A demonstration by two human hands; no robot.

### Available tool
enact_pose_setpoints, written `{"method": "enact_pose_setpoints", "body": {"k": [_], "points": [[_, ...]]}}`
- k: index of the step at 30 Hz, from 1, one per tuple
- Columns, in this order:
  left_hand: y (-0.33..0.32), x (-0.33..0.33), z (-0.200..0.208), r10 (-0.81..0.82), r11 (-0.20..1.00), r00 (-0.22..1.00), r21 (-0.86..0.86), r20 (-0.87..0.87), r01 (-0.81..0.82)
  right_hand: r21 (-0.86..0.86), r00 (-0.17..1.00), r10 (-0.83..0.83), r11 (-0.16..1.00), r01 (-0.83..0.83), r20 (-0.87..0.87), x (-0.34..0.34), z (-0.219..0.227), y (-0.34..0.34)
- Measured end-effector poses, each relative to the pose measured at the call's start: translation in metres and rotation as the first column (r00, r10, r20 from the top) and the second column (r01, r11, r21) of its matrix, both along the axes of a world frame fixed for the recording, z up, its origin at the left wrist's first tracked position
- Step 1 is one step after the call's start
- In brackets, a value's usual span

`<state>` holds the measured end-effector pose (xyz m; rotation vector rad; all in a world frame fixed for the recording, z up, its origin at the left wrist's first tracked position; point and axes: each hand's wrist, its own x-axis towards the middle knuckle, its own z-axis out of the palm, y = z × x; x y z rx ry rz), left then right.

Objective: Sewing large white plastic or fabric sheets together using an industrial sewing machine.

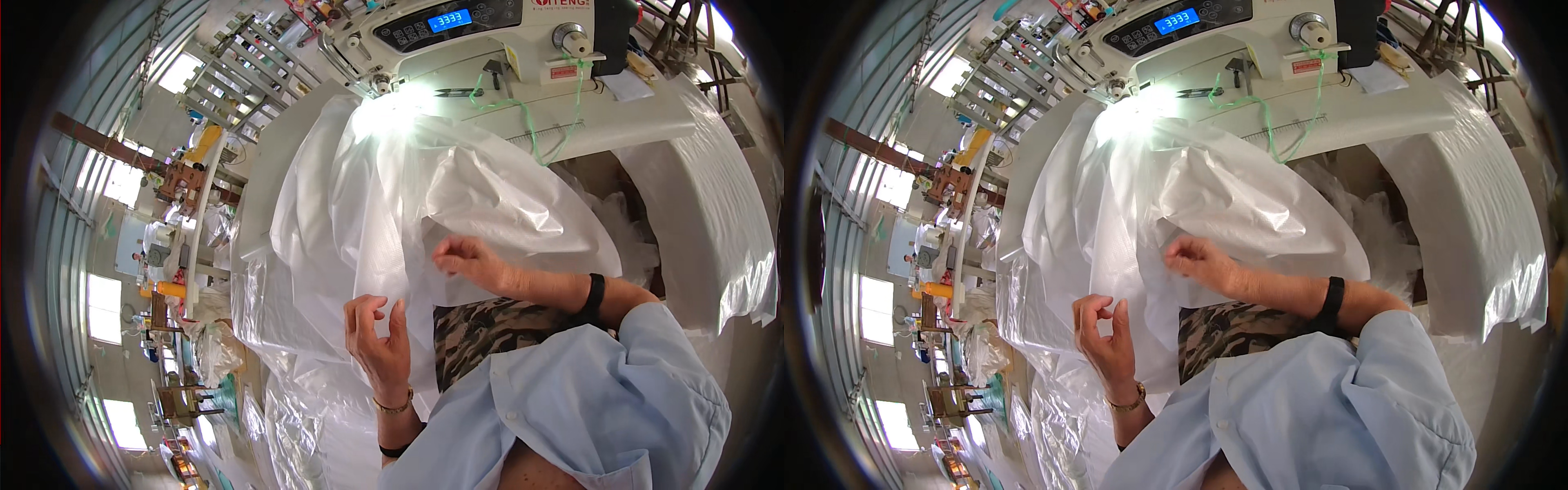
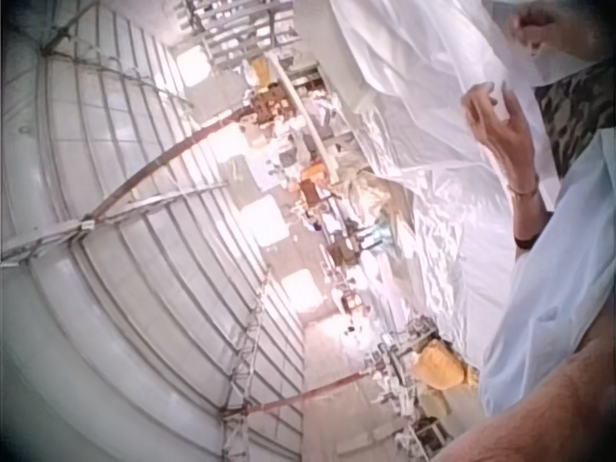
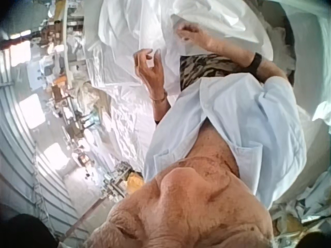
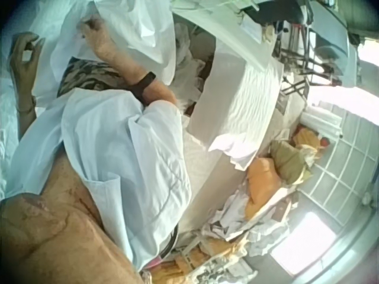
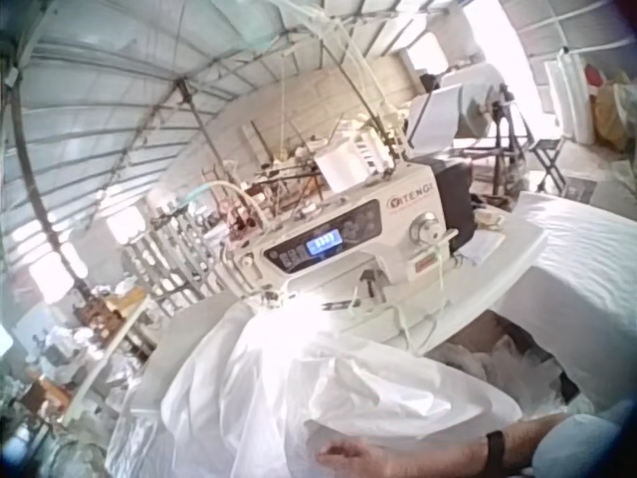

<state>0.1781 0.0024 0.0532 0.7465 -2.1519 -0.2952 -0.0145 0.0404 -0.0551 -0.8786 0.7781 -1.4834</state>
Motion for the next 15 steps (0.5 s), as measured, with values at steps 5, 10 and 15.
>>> {"method": "enact_pose_setpoints", "body": {"k": [5,10,15], "points": [[0.009,0.0,-0.001,0.001,1.0,0.999,0.012,-0.039,0.0,-0.094,0.762,-0.618,0.785,0.613,-0.191,-0.001,0.011,-0.022],[0.012,-0.001,0.001,-0.015,1.0,1.0,0.003,-0.024,0.015,0.03,0.836,-0.537,0.843,0.537,0.114,-0.014,0.046,-0.049],[0.01,0.001,-0.001,-0.015,1.0,1.0,0.026,-0.018,0.015,-0.013,0.977,-0.204,0.979,0.205,0.053,-0.028,0.029,-0.029]]}}
